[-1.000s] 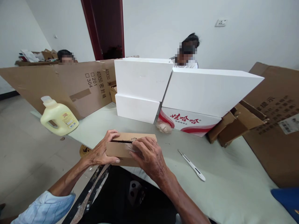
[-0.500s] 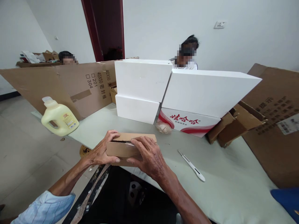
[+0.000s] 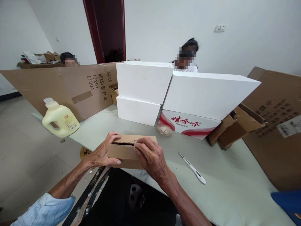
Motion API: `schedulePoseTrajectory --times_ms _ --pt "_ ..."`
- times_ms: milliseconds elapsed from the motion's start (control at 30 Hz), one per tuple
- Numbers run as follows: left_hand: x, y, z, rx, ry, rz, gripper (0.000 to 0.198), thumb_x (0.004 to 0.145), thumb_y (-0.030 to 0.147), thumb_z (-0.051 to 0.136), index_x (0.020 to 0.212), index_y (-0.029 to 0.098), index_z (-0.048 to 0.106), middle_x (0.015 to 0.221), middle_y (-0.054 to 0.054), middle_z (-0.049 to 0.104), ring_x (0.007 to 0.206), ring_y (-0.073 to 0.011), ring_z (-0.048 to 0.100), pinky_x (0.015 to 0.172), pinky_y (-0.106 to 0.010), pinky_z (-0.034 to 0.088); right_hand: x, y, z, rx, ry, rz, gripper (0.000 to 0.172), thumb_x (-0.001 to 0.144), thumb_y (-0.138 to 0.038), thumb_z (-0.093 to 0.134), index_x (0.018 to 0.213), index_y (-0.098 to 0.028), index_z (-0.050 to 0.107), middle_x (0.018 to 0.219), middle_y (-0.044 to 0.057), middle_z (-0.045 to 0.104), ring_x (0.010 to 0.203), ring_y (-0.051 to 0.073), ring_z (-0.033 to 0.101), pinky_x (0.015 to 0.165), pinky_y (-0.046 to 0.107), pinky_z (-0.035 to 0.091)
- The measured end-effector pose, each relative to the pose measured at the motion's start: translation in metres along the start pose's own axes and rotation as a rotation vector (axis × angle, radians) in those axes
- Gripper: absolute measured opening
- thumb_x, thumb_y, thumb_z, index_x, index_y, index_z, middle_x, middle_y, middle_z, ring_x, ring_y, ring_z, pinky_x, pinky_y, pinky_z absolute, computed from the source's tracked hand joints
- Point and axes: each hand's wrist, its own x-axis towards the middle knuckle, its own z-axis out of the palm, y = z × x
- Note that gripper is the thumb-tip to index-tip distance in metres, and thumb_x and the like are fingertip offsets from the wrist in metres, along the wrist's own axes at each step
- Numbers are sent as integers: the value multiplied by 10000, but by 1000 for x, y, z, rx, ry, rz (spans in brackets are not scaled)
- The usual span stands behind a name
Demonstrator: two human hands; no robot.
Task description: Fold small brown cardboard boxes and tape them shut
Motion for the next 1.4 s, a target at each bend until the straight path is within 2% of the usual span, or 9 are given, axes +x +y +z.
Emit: schedulePoseTrajectory --times_ms 200,300,367,433,500,667,967,1167,1400 --pt "0 -1 0 -4 2 7 957 747 583 877 1498 274 370 1550 -169 348 1442 -407 445 1159 -614 461 1 0 -7 68 -63 23 98 1081 -213 569 1155 -212 633 1025 85 688 936 225 655 827 359 545" --pt "0 -2 0 -9 3 24 947 752 577 872 1497 278 369 1547 -166 347 1443 -401 441 1156 -609 467 1 3 -11 96 -116 43 283 1051 -434 660 1227 -218 610 1076 105 705 998 266 677 854 391 568" --pt "1 -2 0 -15 7 22 942 748 567 872 1494 278 375 1544 -164 352 1436 -398 449 1155 -609 468 -1 6 -12 81 -148 77 411 1007 -476 720 1303 -224 589 1089 104 715 1020 281 687 877 411 584" --pt "1 -1 0 -14 11 6 940 740 563 875 1489 273 386 1545 -163 356 1431 -399 457 1150 -610 472 -3 10 -10 30 -182 103 495 991 -408 744 1407 -227 549 1123 109 721 1054 291 691 905 438 594" --pt "0 0 0 -14 16 -3 948 729 564 881 1486 267 394 1544 -164 359 1429 -402 462 1145 -609 478 -5 15 -7 -28 -201 110 478 1006 -317 708 1444 -227 538 1167 121 718 1076 294 692 905 448 598" --pt "0 1 0 -9 11 -1 957 724 538 896 1489 272 386 1544 -161 362 1441 -401 452 1161 -609 469 -2 16 1 -39 -112 31 142 1068 -178 575 1169 -219 666 1044 86 715 932 224 690 817 365 572" --pt "0 -1 -1 -22 -7 22 990 751 649 854 1525 260 374 1577 -182 345 1472 -418 426 1188 -631 435 1 11 4 4 -7 31 142 1065 -149 583 1115 -214 699 1005 73 715 894 198 680 809 350 553" --pt "-4 6 -5 -101 1 0 671 978 563 634 1543 260 436 1623 -171 362 1545 -397 360 1229 -599 392 1 8 5 45 20 4 170 1057 -150 568 1104 -224 714 958 66 714 860 203 678 791 353 555" --pt "-4 6 1 -155 90 -19 493 1009 484 621 1449 274 547 1630 -142 404 1529 -353 416 1254 -572 377 -11 -2 11 -25 63 -72 211 1017 -60 583 1127 -221 664 953 64 729 815 200 630 735 353 516"
